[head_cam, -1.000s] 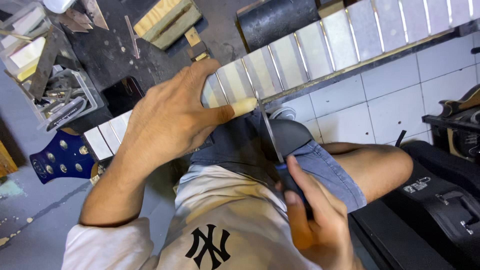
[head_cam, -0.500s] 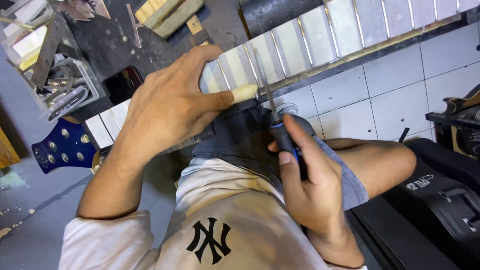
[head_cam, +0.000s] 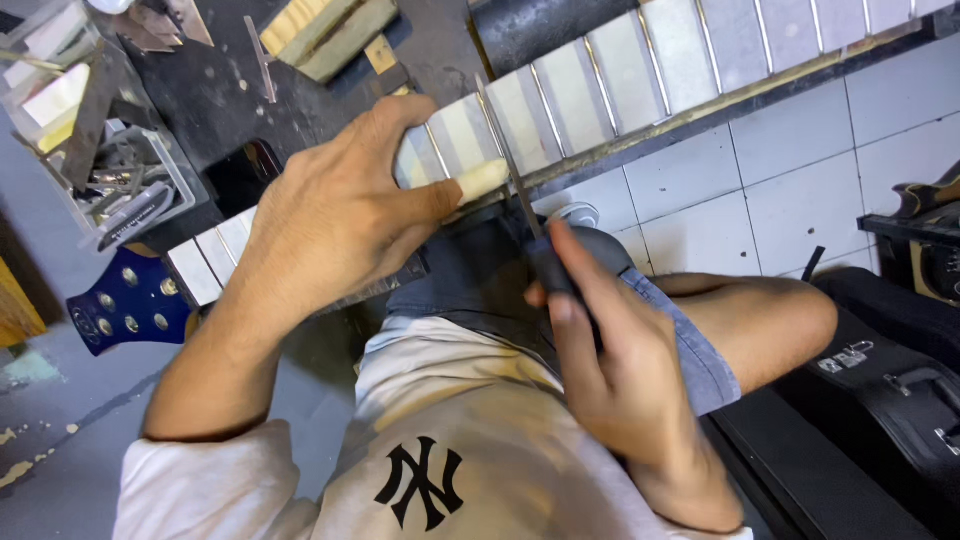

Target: The person files the edges of the frets on a guitar neck using a metal file. They hold the neck with one hand and file along the fret slots with the other, moving progressively along the fretboard.

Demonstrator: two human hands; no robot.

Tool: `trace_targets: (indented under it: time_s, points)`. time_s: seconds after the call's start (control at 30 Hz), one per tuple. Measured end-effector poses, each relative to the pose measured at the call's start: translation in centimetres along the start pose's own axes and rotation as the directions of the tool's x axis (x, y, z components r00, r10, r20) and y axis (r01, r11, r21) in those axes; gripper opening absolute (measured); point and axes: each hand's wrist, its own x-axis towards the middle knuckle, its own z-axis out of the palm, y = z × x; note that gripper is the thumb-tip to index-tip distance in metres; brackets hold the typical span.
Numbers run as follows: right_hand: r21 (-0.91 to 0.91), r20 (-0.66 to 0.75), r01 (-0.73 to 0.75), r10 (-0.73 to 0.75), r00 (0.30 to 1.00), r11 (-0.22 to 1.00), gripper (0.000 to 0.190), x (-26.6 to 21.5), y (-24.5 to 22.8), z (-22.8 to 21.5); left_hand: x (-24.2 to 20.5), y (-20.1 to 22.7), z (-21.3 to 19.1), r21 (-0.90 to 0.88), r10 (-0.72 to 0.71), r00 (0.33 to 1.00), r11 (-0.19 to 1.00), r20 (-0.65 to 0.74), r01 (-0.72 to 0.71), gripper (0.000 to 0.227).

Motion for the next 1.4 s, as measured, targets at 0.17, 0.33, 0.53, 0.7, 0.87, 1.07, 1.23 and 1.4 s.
trace_targets:
  time_s: [0.17, 0.33, 0.53, 0.7, 0.87, 1.07, 1.23, 1.4]
  points:
    - [-0.112, -0.024, -0.067, 0.065, 0.998, 0.991, 0.049, -5.1, 1.4, 0.1, 0.1, -0.7, 0.5, 0.042, 0.030, 0.999, 0.999, 0.023, -0.031, 0.015]
    - [-0.056, -0.017, 0.040, -0.041, 0.999, 0.998, 0.048, 0.5, -0.5, 0.0, -0.1, -0.5, 0.3, 0.017, 0.020, 1.000, 1.000, 0.001, -0.020, 0.014]
    - [0.077, -0.157, -0.194, 0.205, 0.966, 0.978, 0.049, -0.8, -0.7, 0.4, -0.7, -0.9, 0.8, -0.063, 0.041, 0.994, 0.997, -0.100, -0.048, 0.015]
    - [0.044, -0.124, -0.022, 0.027, 0.992, 0.999, 0.048, -2.3, 0.3, 0.3, -0.4, -0.9, 0.5, -0.072, 0.069, 0.994, 0.995, -0.083, -0.075, 0.011]
    - [0.094, -0.093, 0.017, -0.008, 0.996, 0.995, 0.048, -2.5, 0.7, 0.8, -0.2, -0.4, 0.6, 0.005, 0.059, 0.997, 0.998, -0.046, -0.059, 0.014]
    - [0.003, -0.095, 0.024, -0.023, 0.995, 1.000, 0.046, -4.4, 1.0, 1.3, 0.0, 0.0, 0.5, 0.065, 0.040, 0.999, 0.997, -0.015, -0.039, 0.018]
    - [-0.085, -0.184, 0.132, -0.145, 0.972, 0.988, 0.039, -4.6, 1.2, 1.9, 2.6, 1.7, -1.8, -0.217, -0.518, 0.783, 0.768, 0.344, 0.603, 0.058]
    - [-0.158, -0.090, 0.221, -0.236, 0.967, 0.963, 0.045, 0.8, -0.4, 2.0, 3.1, 2.1, -2.3, -0.187, -0.585, 0.692, 0.691, 0.423, 0.698, 0.060]
